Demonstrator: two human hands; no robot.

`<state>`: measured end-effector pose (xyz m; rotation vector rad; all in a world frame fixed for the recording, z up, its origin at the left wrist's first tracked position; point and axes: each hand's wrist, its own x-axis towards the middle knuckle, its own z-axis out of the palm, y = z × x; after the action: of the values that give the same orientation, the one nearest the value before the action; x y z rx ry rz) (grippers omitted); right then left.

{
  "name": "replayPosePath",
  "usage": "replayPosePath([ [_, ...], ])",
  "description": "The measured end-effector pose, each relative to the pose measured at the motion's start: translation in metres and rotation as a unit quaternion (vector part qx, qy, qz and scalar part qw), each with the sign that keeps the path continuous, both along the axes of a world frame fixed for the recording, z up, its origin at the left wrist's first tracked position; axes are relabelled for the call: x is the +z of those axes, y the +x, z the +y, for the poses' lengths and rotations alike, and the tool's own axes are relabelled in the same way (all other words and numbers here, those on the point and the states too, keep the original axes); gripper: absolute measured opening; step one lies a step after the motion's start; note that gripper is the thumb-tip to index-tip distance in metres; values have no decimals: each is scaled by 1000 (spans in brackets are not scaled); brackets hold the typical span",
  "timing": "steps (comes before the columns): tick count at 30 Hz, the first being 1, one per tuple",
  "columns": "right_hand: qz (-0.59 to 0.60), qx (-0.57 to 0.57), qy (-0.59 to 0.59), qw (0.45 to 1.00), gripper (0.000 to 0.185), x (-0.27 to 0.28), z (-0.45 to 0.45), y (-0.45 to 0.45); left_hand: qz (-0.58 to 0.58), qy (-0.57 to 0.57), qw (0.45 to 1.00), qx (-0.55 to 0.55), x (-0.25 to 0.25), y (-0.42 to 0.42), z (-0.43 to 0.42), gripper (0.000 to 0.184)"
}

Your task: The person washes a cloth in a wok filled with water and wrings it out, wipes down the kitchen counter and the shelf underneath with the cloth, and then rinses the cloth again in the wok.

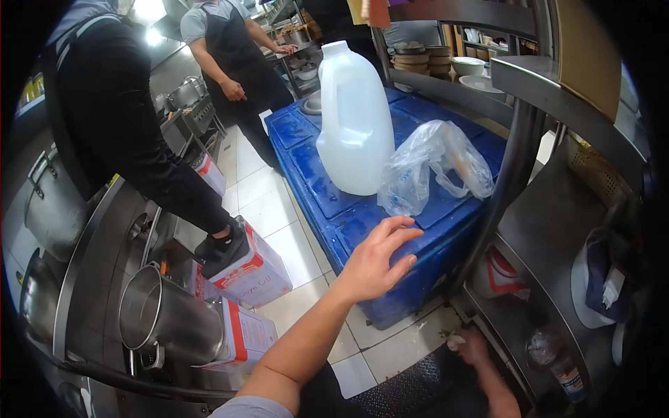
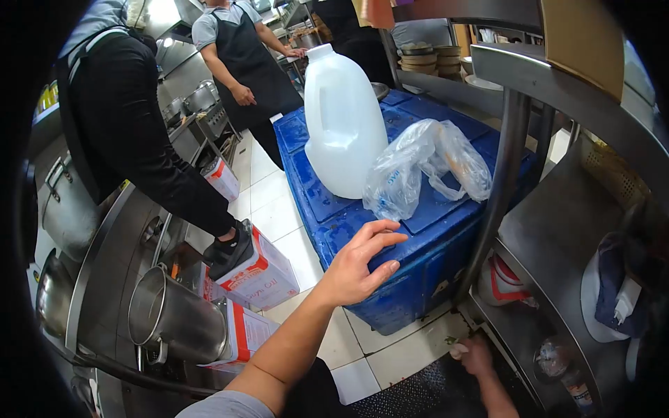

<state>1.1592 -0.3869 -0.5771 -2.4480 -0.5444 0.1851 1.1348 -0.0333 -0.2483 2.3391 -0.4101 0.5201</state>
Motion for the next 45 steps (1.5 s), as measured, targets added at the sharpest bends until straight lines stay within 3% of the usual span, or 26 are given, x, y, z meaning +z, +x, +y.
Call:
replayPosePath([
  [2,49,-8,70,996,46,12,-17,4,3,4,1000,2,1,-2,1,38],
  [3,-55,-64,93,992,44,-2,-36,11,6,5,1000,-1,1,-1,1,38],
  [4,-53,-67,95,992,44,13,-39,9,8,5,1000,-5,1,0,0,38],
  [6,-19,-207,-35,978,47,63,-49,11,13,2,1000,-4,2,0,-1,38],
  [9,-108,-250,-150,950,49,19,-39,17,9,-8,1000,4,0,-1,-1,38],
  [11,-175,-186,-129,958,46,6,-24,21,-2,-11,1000,10,-1,-1,-2,39],
  [12,14,-195,211,958,47,-21,-16,42,-23,13,1000,11,-1,0,-1,39],
  [13,196,-194,517,811,48,-54,-15,64,-34,20,999,4,-3,3,1,38],
  [14,45,-54,228,971,47,-39,-9,58,-52,58,997,4,-5,6,4,39],
  [15,-197,39,-41,979,46,-19,-2,52,-61,69,996,18,-7,6,2,38],
  [16,-170,44,-79,981,45,-35,3,55,-47,45,998,15,-9,8,0,37],
  [17,-293,52,-93,950,41,-32,9,54,-55,44,997,13,-9,9,-2,37],
  [18,-181,30,-117,976,26,-1,18,50,-25,27,999,16,-7,8,-4,39],
  [21,-170,-9,-157,973,21,17,7,48,-2,-9,1000,21,-2,4,-9,36],
  [24,-159,20,-256,953,18,17,-18,27,-13,-8,1000,18,-3,5,-6,35],
  [26,-50,-37,-250,966,18,36,-36,9,-37,-4,999,11,-2,7,-5,35],
  [27,-54,-40,-254,965,18,51,-41,5,-31,1,999,10,0,6,-6,34],
  [29,49,-3,-188,981,24,102,-44,-10,-24,-3,1000,7,-1,6,-7,34],
  [35,22,28,9,999,42,203,-13,-28,-39,-21,999,2,-2,5,-7,34],
  [40,65,33,215,974,51,271,41,-57,-43,-51,998,3,-1,3,-2,33],
  [44,87,-24,287,954,53,237,108,-97,-44,-129,990,26,-6,0,2,29],
  [45,191,-60,327,924,51,207,122,-103,-49,-169,984,27,-9,1,3,27],
])
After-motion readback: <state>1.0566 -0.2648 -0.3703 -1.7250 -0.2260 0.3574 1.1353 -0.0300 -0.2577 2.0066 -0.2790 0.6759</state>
